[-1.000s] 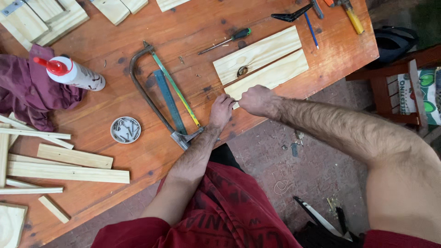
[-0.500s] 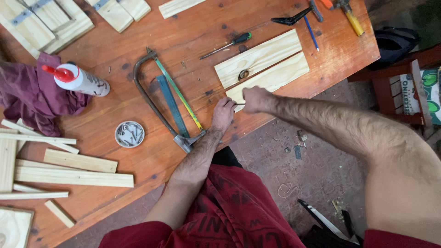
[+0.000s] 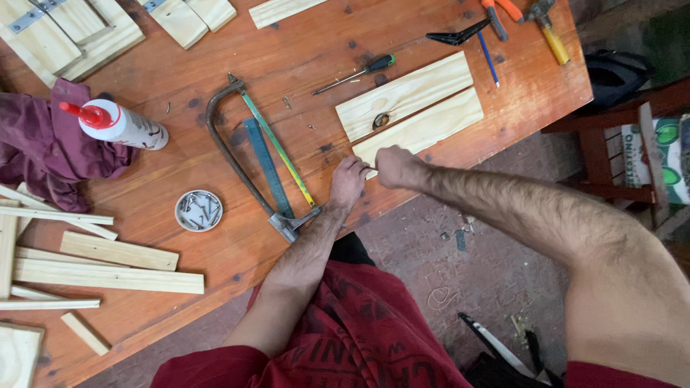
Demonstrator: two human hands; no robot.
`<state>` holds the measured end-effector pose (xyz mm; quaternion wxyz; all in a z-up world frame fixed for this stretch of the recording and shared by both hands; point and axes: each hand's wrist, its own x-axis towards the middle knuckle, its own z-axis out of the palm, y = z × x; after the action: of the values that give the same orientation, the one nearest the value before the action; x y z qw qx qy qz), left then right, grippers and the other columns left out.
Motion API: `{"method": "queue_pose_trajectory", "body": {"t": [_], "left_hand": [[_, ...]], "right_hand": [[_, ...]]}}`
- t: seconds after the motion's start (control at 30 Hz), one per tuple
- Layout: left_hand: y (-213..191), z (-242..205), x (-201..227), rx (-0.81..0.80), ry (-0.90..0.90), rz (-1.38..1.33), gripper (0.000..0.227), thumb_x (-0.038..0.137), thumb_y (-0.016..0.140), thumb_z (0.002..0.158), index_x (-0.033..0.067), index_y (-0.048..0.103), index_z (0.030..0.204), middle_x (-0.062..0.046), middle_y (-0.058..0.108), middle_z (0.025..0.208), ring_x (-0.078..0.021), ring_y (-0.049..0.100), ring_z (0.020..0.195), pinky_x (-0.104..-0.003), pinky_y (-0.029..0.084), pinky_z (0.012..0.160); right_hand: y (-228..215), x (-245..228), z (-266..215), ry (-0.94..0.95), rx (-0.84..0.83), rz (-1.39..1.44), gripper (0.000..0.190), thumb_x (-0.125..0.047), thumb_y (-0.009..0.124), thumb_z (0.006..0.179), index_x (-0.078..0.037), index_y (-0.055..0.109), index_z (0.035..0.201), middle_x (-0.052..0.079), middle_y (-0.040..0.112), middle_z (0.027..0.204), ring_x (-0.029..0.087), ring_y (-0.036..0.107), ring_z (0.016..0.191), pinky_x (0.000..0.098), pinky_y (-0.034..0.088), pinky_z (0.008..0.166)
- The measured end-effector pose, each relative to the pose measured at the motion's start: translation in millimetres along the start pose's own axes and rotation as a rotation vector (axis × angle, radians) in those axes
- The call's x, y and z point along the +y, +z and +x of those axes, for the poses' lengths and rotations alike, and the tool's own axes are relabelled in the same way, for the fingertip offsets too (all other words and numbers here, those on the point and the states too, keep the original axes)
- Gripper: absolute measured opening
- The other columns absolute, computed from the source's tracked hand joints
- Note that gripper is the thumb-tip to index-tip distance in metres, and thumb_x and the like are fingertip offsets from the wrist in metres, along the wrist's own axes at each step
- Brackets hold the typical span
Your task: The person uses a screwdriver to drive screws into a wooden board on a workbench. They repeatedly pick up screws, position them, and turn the screwdriver to fasten them into the wood.
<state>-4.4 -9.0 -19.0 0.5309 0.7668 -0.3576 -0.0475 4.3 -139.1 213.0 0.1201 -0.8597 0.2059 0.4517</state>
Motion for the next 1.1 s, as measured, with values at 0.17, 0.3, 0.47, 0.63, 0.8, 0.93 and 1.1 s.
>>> {"method": "queue_pose_trajectory", "body": {"t": [0.17, 0.3, 0.47, 0.63, 0.8, 0.93, 1.1], "left_hand": [[-5, 4, 3, -0.013, 0.021, -0.016, 0.014, 0.027, 0.091, 0.097, 0.0154, 0.085, 0.097, -0.005, 0.074, 0.098, -0.0290, 0.078, 0.098, -0.041, 0.066, 0.093], [-1, 3, -3, -0.006, 0.016, -0.041, 0.014, 0.029, 0.091, 0.097, 0.0154, 0.085, 0.098, -0.005, 0.075, 0.098, -0.0301, 0.078, 0.098, -0.042, 0.067, 0.092], [-5, 5, -2, -0.015, 0.032, -0.056, 0.016, 0.027, 0.090, 0.098, 0.0129, 0.083, 0.097, -0.007, 0.073, 0.097, -0.0315, 0.077, 0.096, -0.043, 0.066, 0.090], [-8, 11, 4, -0.006, 0.035, -0.031, 0.015, 0.027, 0.090, 0.098, 0.0134, 0.084, 0.097, -0.006, 0.074, 0.099, -0.0306, 0.077, 0.096, -0.041, 0.066, 0.090], [-16, 6, 12, -0.046, 0.047, -0.032, 0.009, 0.021, 0.088, 0.099, 0.0130, 0.084, 0.097, -0.007, 0.074, 0.100, -0.0333, 0.077, 0.094, -0.044, 0.066, 0.088], [-8, 4, 3, -0.026, 0.071, 0.015, 0.011, 0.025, 0.088, 0.100, 0.0160, 0.083, 0.099, -0.002, 0.073, 0.101, -0.0283, 0.077, 0.095, -0.040, 0.066, 0.088], [-9, 1, 6, -0.042, 0.070, 0.023, 0.011, 0.022, 0.086, 0.101, 0.0119, 0.081, 0.102, -0.007, 0.071, 0.104, -0.0331, 0.076, 0.097, -0.044, 0.067, 0.091]], "right_hand": [[-27, 3, -10, 0.181, 0.024, 0.384, 0.020, -0.014, 0.073, 0.090, -0.001, 0.087, 0.094, 0.019, 0.077, 0.065, 0.029, 0.075, 0.048, 0.0400, 0.059, 0.043], [-33, -3, -11, 0.041, 0.014, 0.027, 0.030, -0.020, 0.080, 0.084, -0.005, 0.090, 0.108, 0.027, 0.084, 0.091, 0.046, 0.087, 0.087, 0.0579, 0.066, 0.059], [-41, -15, -66, -0.411, 0.147, -0.739, 0.020, -0.015, 0.080, 0.098, -0.011, 0.087, 0.116, 0.015, 0.089, 0.110, 0.038, 0.086, 0.111, 0.0570, 0.071, 0.088], [-50, -16, -65, -0.486, 0.066, -0.712, 0.028, -0.003, 0.061, 0.103, -0.007, 0.089, 0.108, 0.017, 0.090, 0.109, 0.039, 0.087, 0.111, 0.0585, 0.072, 0.089], [-29, 4, -26, 0.000, 0.002, -0.034, 0.028, -0.018, 0.071, 0.106, -0.014, 0.091, 0.124, 0.021, 0.088, 0.119, 0.047, 0.084, 0.118, 0.0602, 0.071, 0.092], [-19, 10, -13, 0.120, 0.123, 0.225, 0.024, -0.017, 0.071, 0.094, -0.017, 0.094, 0.100, 0.015, 0.086, 0.083, 0.035, 0.086, 0.075, 0.0486, 0.069, 0.060], [-23, 0, -24, 0.146, 0.028, 0.236, 0.024, -0.029, 0.085, 0.089, -0.008, 0.085, 0.077, 0.013, 0.073, 0.056, 0.024, 0.073, 0.046, 0.0385, 0.054, 0.035]]}}
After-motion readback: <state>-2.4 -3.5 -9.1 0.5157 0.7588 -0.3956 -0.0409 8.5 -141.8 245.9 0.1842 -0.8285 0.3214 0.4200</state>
